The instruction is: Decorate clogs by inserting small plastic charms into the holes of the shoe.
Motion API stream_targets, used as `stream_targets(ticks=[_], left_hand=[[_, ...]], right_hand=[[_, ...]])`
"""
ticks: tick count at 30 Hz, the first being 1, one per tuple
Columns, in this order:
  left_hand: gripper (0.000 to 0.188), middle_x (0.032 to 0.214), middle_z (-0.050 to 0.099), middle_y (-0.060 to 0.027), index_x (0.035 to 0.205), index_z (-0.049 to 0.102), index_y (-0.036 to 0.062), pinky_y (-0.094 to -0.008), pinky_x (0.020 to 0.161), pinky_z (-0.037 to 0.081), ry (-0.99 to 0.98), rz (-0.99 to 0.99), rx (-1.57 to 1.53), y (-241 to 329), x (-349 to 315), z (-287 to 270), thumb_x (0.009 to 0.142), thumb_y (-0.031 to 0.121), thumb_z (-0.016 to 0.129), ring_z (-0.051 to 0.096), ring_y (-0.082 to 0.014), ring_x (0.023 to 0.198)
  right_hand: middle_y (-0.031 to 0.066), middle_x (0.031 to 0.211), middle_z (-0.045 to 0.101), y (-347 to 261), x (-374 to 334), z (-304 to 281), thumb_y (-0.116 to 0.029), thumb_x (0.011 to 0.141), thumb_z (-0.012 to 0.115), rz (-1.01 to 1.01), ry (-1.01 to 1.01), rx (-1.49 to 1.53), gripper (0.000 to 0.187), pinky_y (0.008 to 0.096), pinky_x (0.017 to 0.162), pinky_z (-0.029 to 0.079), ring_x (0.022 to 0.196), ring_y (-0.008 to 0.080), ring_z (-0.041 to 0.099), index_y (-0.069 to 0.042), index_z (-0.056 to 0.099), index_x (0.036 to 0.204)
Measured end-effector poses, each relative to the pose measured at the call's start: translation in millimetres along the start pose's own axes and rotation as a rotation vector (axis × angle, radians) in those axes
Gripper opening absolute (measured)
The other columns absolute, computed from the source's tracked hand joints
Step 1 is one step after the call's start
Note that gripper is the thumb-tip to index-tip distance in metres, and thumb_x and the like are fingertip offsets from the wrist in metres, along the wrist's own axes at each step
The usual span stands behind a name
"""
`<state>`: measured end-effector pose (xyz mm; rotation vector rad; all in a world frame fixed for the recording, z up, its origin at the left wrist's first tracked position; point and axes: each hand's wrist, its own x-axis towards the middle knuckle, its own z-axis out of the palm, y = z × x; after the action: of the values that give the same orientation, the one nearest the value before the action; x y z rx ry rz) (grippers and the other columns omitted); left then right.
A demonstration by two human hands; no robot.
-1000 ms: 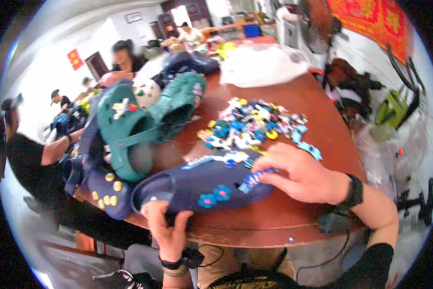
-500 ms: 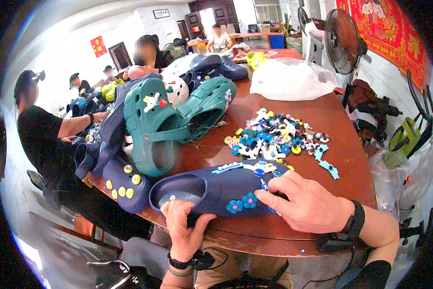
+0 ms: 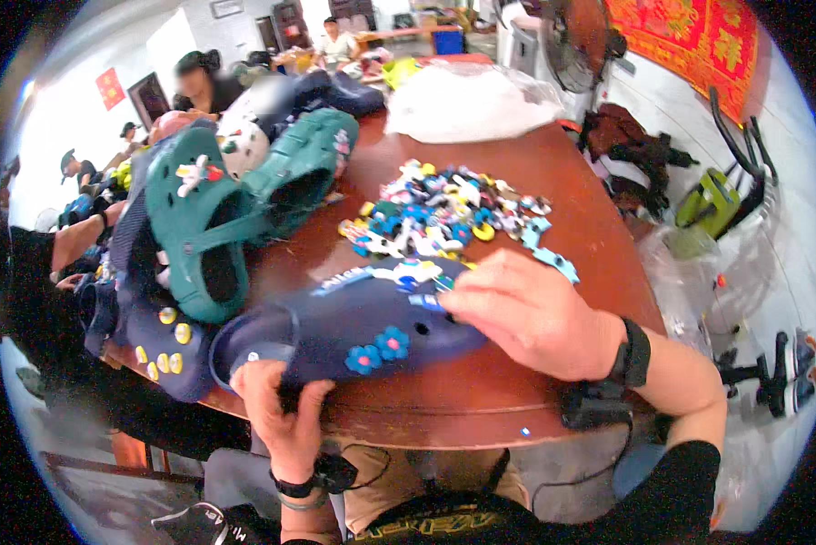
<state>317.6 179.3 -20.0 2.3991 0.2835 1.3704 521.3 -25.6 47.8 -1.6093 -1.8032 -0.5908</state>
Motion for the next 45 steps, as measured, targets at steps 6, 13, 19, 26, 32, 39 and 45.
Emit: stream_targets(ticks=[6, 13, 19, 26, 32, 39, 45], left_hand=[[0.036, 0.080, 0.060, -0.0045, 0.091, 0.060, 0.0083, -0.0374, 0.078, 0.033, -0.039, 0.035, -0.038, 5, 3, -3, 0.066, 0.020, 0.084, 0.054, -0.0246, 0.075], [0.037, 0.078, 0.059, -0.0030, 0.089, 0.060, 0.0087, -0.0358, 0.077, 0.033, -0.041, 0.042, -0.019, 4, 4, -6, 0.065, 0.020, 0.085, 0.054, -0.0229, 0.072], [0.038, 0.080, 0.061, -0.0018, 0.089, 0.060, 0.0088, -0.0348, 0.075, 0.033, -0.061, 0.044, -0.028, 1, 4, -4, 0.063, 0.020, 0.086, 0.055, -0.0217, 0.072], [0.039, 0.081, 0.060, -0.0014, 0.091, 0.061, 0.0087, -0.0347, 0.076, 0.032, -0.090, 0.035, -0.013, 2, 4, -9, 0.063, 0.019, 0.085, 0.054, -0.0212, 0.074], [0.038, 0.083, 0.060, -0.0024, 0.093, 0.062, 0.0090, -0.0366, 0.079, 0.032, -0.108, 0.014, 0.011, 1, 6, -10, 0.064, 0.018, 0.085, 0.054, -0.0226, 0.078], [0.045, 0.090, 0.061, -0.0021, 0.091, 0.062, 0.0116, -0.0419, 0.093, 0.031, -0.200, -0.063, 0.287, -18, 0, -39, 0.057, 0.021, 0.089, 0.053, -0.0237, 0.095], [0.044, 0.090, 0.059, -0.0067, 0.088, 0.058, 0.0074, -0.0398, 0.085, 0.037, -0.235, 0.013, 0.205, -5, -7, -50, 0.055, 0.013, 0.087, 0.051, -0.0282, 0.091]], right_hand=[[0.0096, 0.093, 0.059, -9, -7, -2, 0.006, 0.072, 0.072, 0.102, -0.090, 0.008, 0.034, 0.0337, 0.064, 0.048, 0.078, 0.0249, 0.057, -0.003, 0.068, 0.104], [0.0085, 0.100, 0.058, -17, -9, -9, 0.006, 0.069, 0.075, 0.205, -0.181, 0.112, 0.043, 0.0341, 0.069, 0.047, 0.080, 0.0248, 0.055, -0.005, 0.067, 0.110], [0.0064, 0.100, 0.058, -17, -2, -16, -0.005, 0.068, 0.077, 0.163, -0.252, -0.052, 0.041, 0.0383, 0.076, 0.044, 0.089, 0.0270, 0.053, -0.007, 0.067, 0.107], [0.0046, 0.102, 0.057, -15, 0, -19, -0.008, 0.067, 0.075, 0.054, -0.322, -0.097, 0.043, 0.0418, 0.083, 0.037, 0.097, 0.0251, 0.052, -0.006, 0.066, 0.109], [0.0056, 0.103, 0.057, -1, -12, -7, -0.014, 0.071, 0.077, 0.074, -0.188, 0.075, 0.041, 0.0410, 0.086, 0.040, 0.098, 0.0259, 0.054, -0.007, 0.066, 0.110], [0.0134, 0.113, 0.052, 10, -26, -6, -0.023, 0.075, 0.078, 0.190, -0.099, 0.231, 0.055, 0.0420, 0.092, 0.041, 0.104, 0.0318, 0.050, -0.003, 0.057, 0.122], [0.0239, 0.132, 0.035, 14, -37, -1, -0.033, 0.079, 0.076, 0.462, -0.250, 0.297, 0.082, 0.0446, 0.105, 0.036, 0.121, 0.0438, 0.042, -0.001, 0.031, 0.140]])
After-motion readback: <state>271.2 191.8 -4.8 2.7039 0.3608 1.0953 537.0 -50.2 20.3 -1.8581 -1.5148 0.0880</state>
